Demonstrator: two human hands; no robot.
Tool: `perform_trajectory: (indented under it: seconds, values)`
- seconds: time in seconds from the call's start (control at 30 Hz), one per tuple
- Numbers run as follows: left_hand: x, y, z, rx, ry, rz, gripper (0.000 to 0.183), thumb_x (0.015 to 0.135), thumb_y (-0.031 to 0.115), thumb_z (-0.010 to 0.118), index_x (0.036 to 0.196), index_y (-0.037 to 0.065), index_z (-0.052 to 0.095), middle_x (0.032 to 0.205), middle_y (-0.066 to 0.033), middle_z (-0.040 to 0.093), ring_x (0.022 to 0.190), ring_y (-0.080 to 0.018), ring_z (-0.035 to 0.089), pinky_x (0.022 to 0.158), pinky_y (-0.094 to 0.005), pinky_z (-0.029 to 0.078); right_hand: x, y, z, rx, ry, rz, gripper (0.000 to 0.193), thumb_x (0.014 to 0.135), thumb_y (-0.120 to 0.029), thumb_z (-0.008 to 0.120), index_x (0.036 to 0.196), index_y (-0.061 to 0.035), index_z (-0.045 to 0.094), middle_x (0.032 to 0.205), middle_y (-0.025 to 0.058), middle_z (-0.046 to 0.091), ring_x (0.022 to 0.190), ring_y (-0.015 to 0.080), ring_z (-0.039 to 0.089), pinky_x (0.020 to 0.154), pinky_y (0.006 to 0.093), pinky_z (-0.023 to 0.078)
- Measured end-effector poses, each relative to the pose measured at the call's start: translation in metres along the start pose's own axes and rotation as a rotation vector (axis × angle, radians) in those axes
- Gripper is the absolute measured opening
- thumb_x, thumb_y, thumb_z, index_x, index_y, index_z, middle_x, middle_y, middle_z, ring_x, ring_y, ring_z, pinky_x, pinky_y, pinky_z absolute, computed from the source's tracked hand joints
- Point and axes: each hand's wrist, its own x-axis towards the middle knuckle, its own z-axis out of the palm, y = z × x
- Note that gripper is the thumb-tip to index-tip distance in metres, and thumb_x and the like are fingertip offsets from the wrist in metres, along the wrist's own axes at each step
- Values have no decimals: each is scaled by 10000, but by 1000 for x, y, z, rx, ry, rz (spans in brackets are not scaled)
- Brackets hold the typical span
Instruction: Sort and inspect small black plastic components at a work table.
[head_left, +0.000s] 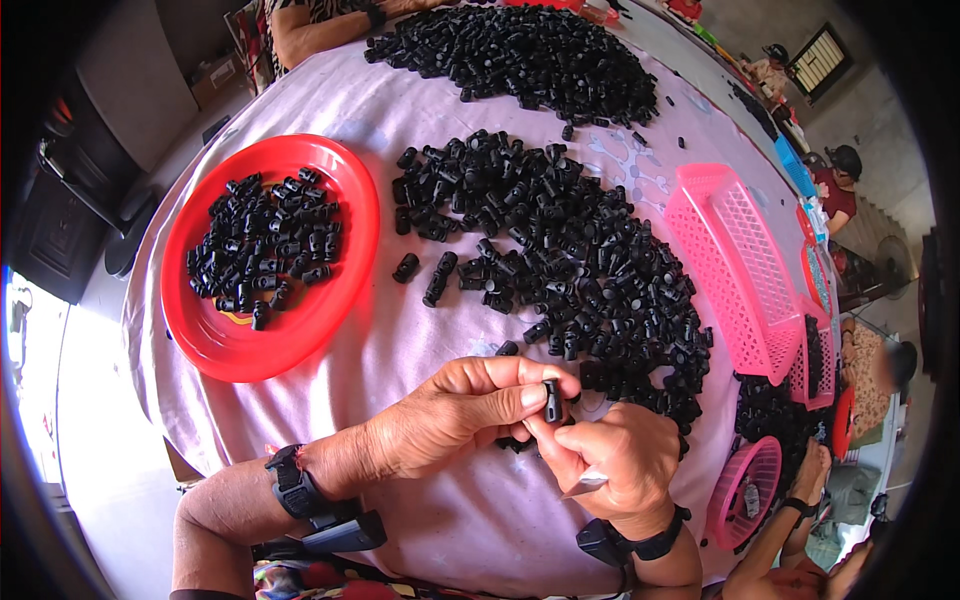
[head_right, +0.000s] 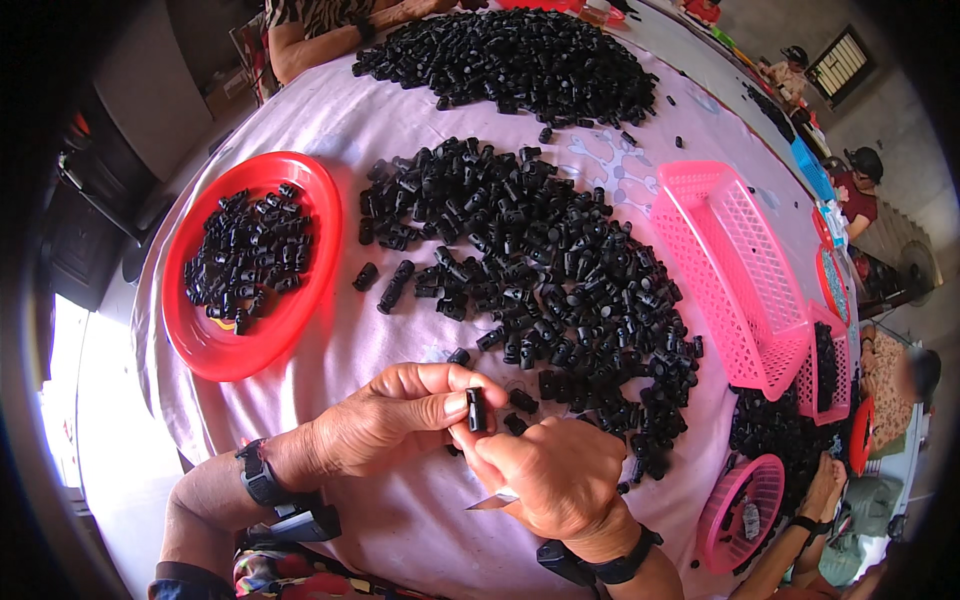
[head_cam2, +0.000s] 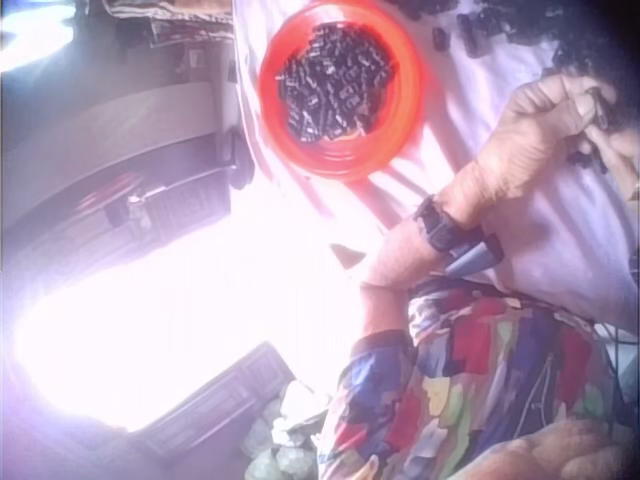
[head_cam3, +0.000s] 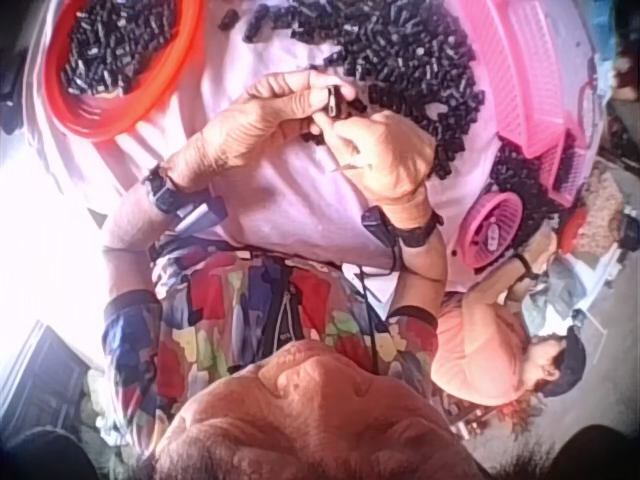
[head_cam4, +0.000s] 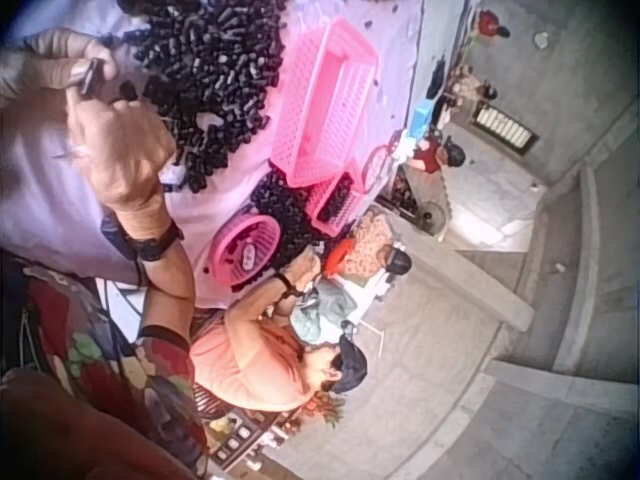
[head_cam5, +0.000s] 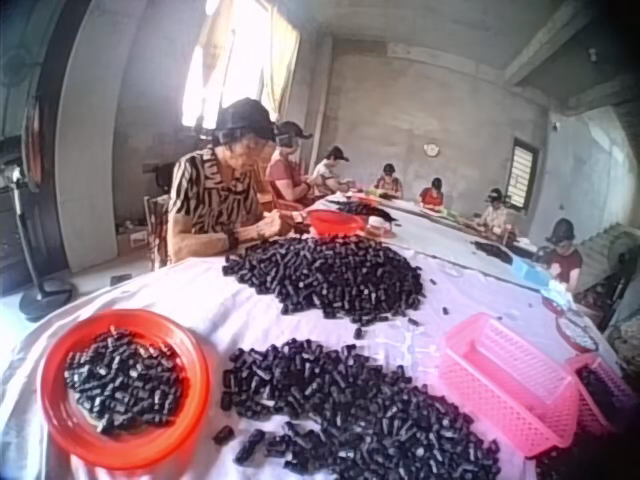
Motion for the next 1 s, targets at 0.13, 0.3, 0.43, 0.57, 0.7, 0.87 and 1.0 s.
perform_trajectory:
  seconds: [0.13, 0.3, 0.43, 0.57, 0.7, 0.87, 1.0]
  values:
    - [0, -2, 0, 9, 27, -19, 327, 954, 238, 556, 1200, 24, 588, 1023, -58, 652, 934, -125, 599, 896, -280, 442, 6, -6, 4, 83, 87, 113, 270, 679, -61, 799, 896, -96, 643, 553, -4, 512, 431, 159, 503, 407, 287, 396]
    - [1, -2, 0, -8, 26, 13, 318, 949, 235, 566, 1191, 31, 595, 982, -37, 651, 909, -119, 596, 880, -272, 444, 2, 1, 3, -32, 26, 9, 328, 693, -84, 798, 989, -88, 657, 565, 0, 519, 442, 158, 511, 406, 287, 397]
    - [1, -2, 1, -1, 7, 36, 319, 948, 235, 568, 1194, 32, 591, 972, -21, 629, 907, -110, 583, 852, -263, 446, 0, -1, -4, -104, -55, -57, 346, 696, -95, 798, 1013, -92, 658, 552, -4, 500, 436, 151, 495, 402, 283, 388]
    - [0, -2, 0, -59, -20, 30, 333, 950, 239, 563, 1213, 34, 576, 988, -16, 617, 915, -100, 575, 832, -244, 439, 1, -2, 3, -4, -3, -8, 280, 692, -84, 804, 913, -99, 632, 526, -9, 475, 418, 143, 475, 395, 281, 379]
    - [-1, 3, 3, -84, -31, -14, 367, 950, 240, 560, 1250, 29, 550, 1022, -31, 612, 942, -115, 573, 881, -273, 440, 5, -6, 0, 92, 23, 109, 259, 694, -87, 813, 805, -104, 579, 521, -6, 485, 407, 150, 484, 395, 280, 386]
    - [1, -2, 0, -166, -39, -32, 393, 958, 240, 541, 1274, 7, 523, 1060, -56, 612, 1022, -152, 576, 978, -327, 423, 7, -9, 2, 118, 64, 182, 271, 688, -85, 816, 879, -82, 623, 528, 2, 512, 404, 138, 487, 390, 270, 382]
    - [0, 0, 3, -108, -17, -34, 395, 965, 237, 528, 1281, -1, 511, 1075, -67, 613, 1051, -159, 575, 994, -347, 421, 4, -1, 4, 28, 29, 44, 313, 720, -118, 795, 999, -57, 667, 550, 1, 503, 424, 141, 493, 409, 276, 407]
